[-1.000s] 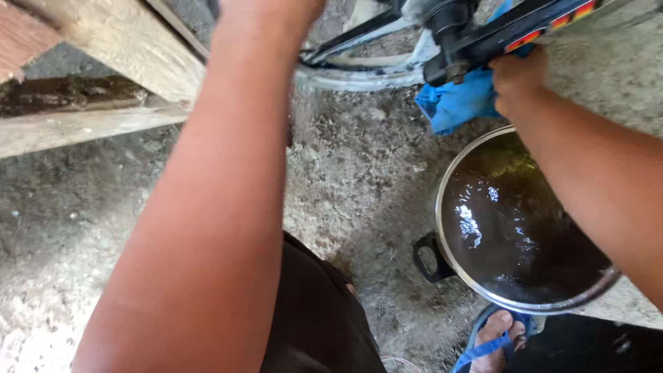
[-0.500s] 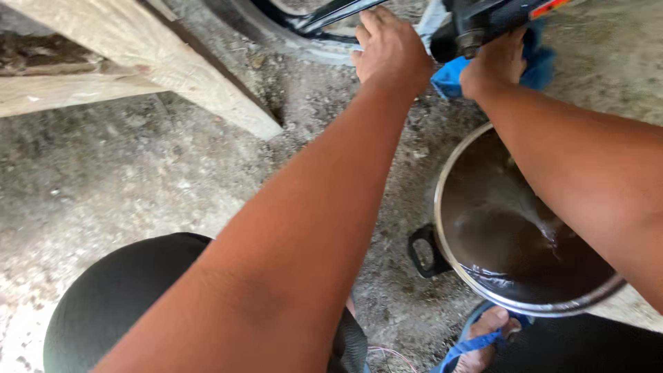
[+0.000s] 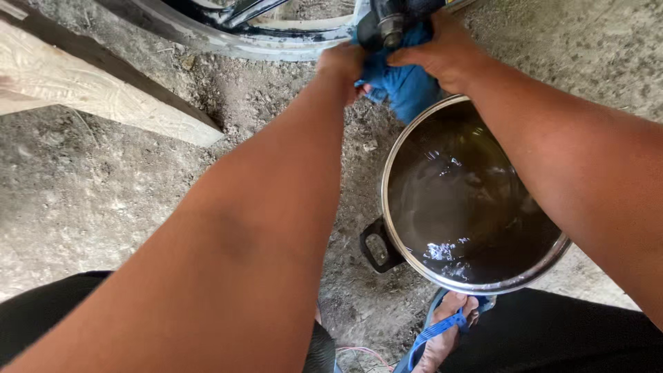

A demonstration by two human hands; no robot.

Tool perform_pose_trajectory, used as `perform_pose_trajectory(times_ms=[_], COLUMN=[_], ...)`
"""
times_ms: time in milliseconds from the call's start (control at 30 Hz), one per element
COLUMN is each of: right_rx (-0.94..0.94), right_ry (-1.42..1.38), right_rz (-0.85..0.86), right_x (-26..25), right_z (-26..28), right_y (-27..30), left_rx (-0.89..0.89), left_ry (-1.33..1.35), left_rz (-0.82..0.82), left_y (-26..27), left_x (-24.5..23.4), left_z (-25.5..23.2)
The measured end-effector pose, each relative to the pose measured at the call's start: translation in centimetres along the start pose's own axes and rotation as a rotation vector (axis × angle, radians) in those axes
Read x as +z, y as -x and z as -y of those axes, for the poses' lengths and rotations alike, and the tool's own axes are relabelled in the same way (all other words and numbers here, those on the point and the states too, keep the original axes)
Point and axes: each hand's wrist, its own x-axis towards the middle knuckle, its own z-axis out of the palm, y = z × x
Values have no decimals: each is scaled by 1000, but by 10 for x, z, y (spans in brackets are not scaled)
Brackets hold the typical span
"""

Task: The person wipes the front wheel, fork, and fender of a red motorcycle with a blue cloth, repeatedly dipping the cloth into a metal bucket of water. They then move to the seat and rear section, wiping the seat and tail area of the motorcycle.

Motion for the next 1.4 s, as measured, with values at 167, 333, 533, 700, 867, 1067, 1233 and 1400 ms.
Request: perform_pose_trajectory(times_ms=[167,333,533,700,867,1067,1233,1400], right_rx=[-48,-7,190,218,216,262,293,214], right_ry=[-295,709,1097,1043,1080,1134,1103,1084], right_rz=[-203,-425,-217,-152,-294,-123,-159,-271], right_x=[-41,-49,2,24,-22,39,15,-5], right_z=[-21,-73,-78,-67,-59,-72,-65,-57], right_y=[-12,-56,-85,-78,-64,-97,-74,-75], left_rx=[-1000,-885,-665,-696,-802,-868,-895,-935], left_ry=[2040,2434,2679,2631,2616,2633,2607,2581], left_rz=[-374,-245,-413,-400,-314,-425,-384,-315], left_y=[32,36,21,39,31,21,24,23], left_x=[-14,-5,15,0,-9,-13,-7,-9], left_z=[25,8,-8,27,-23,14,16,-15])
